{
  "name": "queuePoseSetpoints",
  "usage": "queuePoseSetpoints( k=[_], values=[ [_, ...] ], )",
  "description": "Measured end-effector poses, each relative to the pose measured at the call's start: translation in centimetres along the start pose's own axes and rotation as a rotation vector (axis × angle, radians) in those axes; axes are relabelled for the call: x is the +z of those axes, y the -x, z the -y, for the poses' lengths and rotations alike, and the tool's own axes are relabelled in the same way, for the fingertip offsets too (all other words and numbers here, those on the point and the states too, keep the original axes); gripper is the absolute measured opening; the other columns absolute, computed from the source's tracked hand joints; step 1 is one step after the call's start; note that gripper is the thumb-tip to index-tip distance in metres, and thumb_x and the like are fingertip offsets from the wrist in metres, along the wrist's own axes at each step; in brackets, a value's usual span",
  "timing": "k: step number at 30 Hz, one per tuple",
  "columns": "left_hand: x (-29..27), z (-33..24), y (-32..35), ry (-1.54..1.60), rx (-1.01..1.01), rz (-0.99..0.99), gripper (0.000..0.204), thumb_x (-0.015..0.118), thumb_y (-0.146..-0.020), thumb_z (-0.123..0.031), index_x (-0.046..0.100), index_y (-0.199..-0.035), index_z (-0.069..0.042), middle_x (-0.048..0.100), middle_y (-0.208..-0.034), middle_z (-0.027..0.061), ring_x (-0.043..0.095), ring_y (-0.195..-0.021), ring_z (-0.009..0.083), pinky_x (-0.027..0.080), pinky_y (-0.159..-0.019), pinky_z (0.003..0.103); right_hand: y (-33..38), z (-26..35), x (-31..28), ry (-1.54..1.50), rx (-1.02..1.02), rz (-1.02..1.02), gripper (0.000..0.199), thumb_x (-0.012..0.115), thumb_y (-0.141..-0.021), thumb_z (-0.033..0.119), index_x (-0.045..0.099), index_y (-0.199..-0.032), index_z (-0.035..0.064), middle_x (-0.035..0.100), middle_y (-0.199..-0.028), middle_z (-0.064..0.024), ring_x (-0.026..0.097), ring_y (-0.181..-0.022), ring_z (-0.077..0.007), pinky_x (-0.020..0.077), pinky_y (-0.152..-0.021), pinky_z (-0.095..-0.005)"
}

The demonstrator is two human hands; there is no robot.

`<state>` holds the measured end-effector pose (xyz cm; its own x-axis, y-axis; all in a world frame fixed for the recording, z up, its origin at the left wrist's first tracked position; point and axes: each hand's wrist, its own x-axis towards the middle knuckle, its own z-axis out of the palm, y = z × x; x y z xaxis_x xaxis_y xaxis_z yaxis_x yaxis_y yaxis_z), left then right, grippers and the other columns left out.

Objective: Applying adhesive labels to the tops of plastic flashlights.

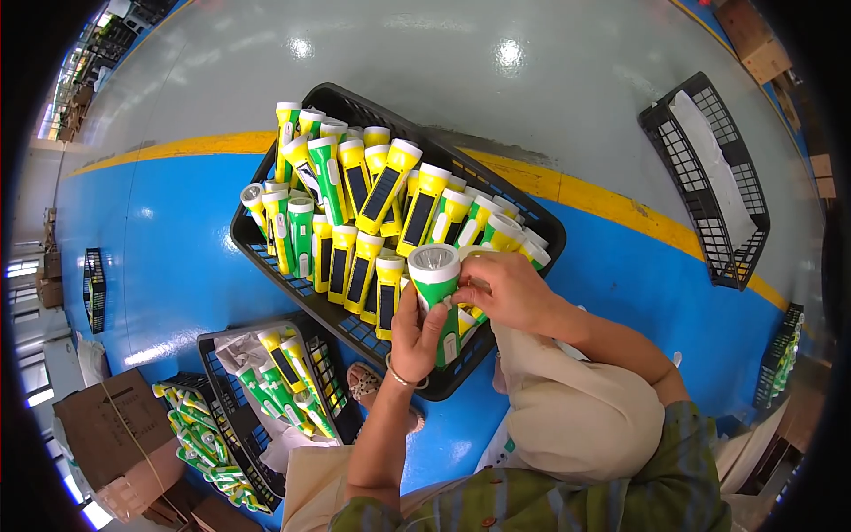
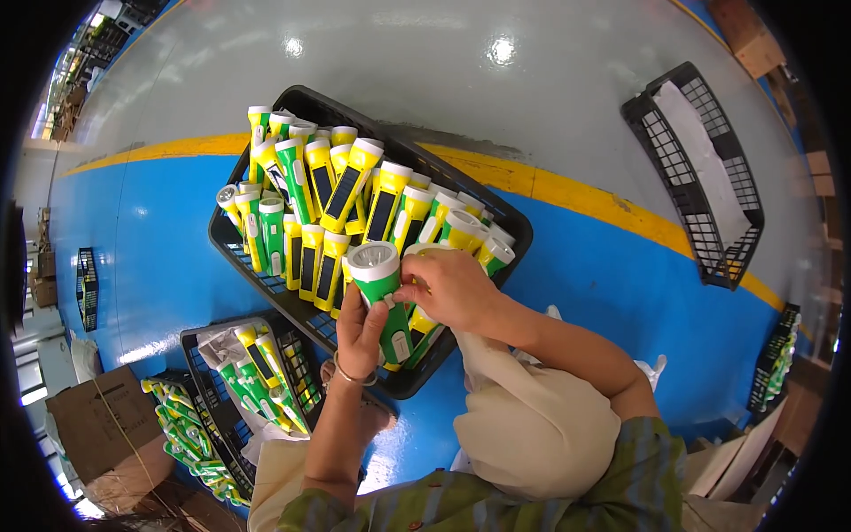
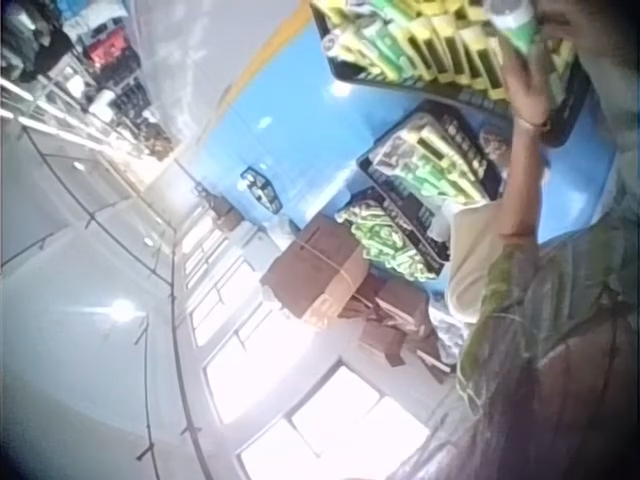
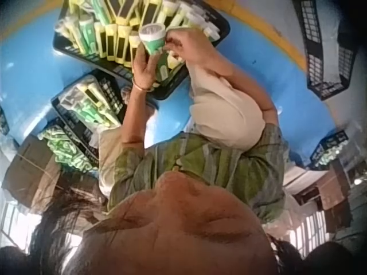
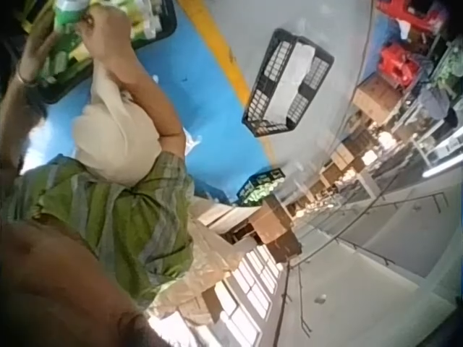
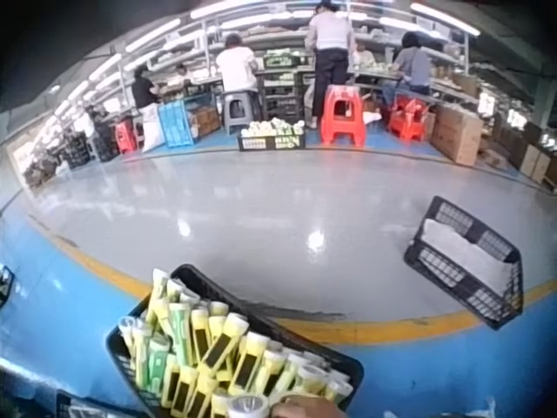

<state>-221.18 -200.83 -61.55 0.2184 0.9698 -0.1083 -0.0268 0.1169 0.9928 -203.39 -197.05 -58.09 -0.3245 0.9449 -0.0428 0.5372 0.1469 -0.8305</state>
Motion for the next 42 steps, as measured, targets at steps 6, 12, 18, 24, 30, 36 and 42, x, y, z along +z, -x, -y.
queuePoseSetpoints(
  k=[6,12,18,24,30,36,42],
  values=[
    [-1.4,-0.4,-0.3,-0.031,-0.171,0.016,0.044,0.073,-0.074,-0.010,0.051,-0.110,0.002,0.059,-0.092,0.0039,0.054,-0.083,0.0086,0.045,-0.072,0.023,0.6,-1.1,1.3,-0.013,-0.130,0.016,0.016,0.069,-0.073,0.015,0.060,-0.083,0.0048,0.059,-0.074,-0.0117,0.060,-0.067,-0.0284,0.0470,-0.058,-0.0362],
    [-2.4,1.1,-0.2,-0.072,-0.099,-0.136,0.037,0.067,-0.072,-0.006,0.051,-0.104,0.002,0.060,-0.087,0.0074,0.057,-0.079,0.0125,0.048,-0.068,0.027,0.9,-0.5,2.3,-0.033,-0.276,0.095,0.008,0.062,-0.080,0.016,0.060,-0.084,0.0099,0.057,-0.075,-0.0093,0.058,-0.070,-0.0286,0.0469,-0.058,-0.0364],
    [-13.5,7.0,0.7,0.036,-0.168,-0.743,0.020,0.063,-0.072,-0.004,0.056,-0.090,-0.002,0.060,-0.074,0.0077,0.057,-0.062,0.0130,0.047,-0.055,0.029,2.4,0.8,3.5,-0.006,-0.510,0.401,0.005,0.059,-0.082,0.019,0.060,-0.080,0.0138,0.052,-0.071,-0.0061,0.057,-0.069,-0.0268,0.0462,-0.059,-0.0361],
    [-30.8,13.3,12.5,-1.211,-0.836,-0.956,0.064,0.074,-0.060,-0.032,0.052,-0.110,0.001,0.061,-0.099,0.0216,0.061,-0.089,0.0320,0.048,-0.077,0.040,1.7,-0.8,2.5,-0.089,-0.316,0.113,0.007,0.063,-0.080,0.014,0.061,-0.082,0.0071,0.058,-0.076,-0.0106,0.058,-0.071,-0.0301,0.0468,-0.061,-0.0361],
    [-22.2,10.5,2.3,-1.356,0.113,-0.825,0.065,0.072,-0.071,-0.022,0.041,-0.123,0.000,0.046,-0.120,0.0203,0.041,-0.111,0.0361,0.030,-0.096,0.048,1.4,-0.5,1.1,-0.134,-0.257,0.068,0.006,0.063,-0.078,0.009,0.060,-0.083,0.0069,0.059,-0.077,-0.0109,0.058,-0.071,-0.0298,0.0468,-0.061,-0.0349],
    [-8.7,6.6,-16.3,-0.998,0.322,-0.211,0.067,0.072,-0.070,-0.018,0.040,-0.126,-0.004,0.049,-0.116,0.0168,0.045,-0.107,0.0349,0.038,-0.092,0.039,1.2,0.0,-0.2,-0.147,-0.139,0.012,0.006,0.064,-0.078,0.003,0.059,-0.083,0.0027,0.058,-0.073,-0.0087,0.056,-0.063,-0.0218,0.0435,-0.054,-0.0287],
    [-5.2,5.0,-17.4,-0.604,0.051,-0.052,0.061,0.064,-0.072,-0.011,0.038,-0.126,0.000,0.055,-0.109,0.0187,0.054,-0.101,0.0317,0.045,-0.085,0.036,0.6,-0.8,-0.6,-0.124,-0.144,-0.148,0.006,0.062,-0.080,0.002,0.057,-0.083,0.0020,0.055,-0.074,-0.0090,0.054,-0.064,-0.0221,0.0422,-0.056,-0.0287]
  ],
)
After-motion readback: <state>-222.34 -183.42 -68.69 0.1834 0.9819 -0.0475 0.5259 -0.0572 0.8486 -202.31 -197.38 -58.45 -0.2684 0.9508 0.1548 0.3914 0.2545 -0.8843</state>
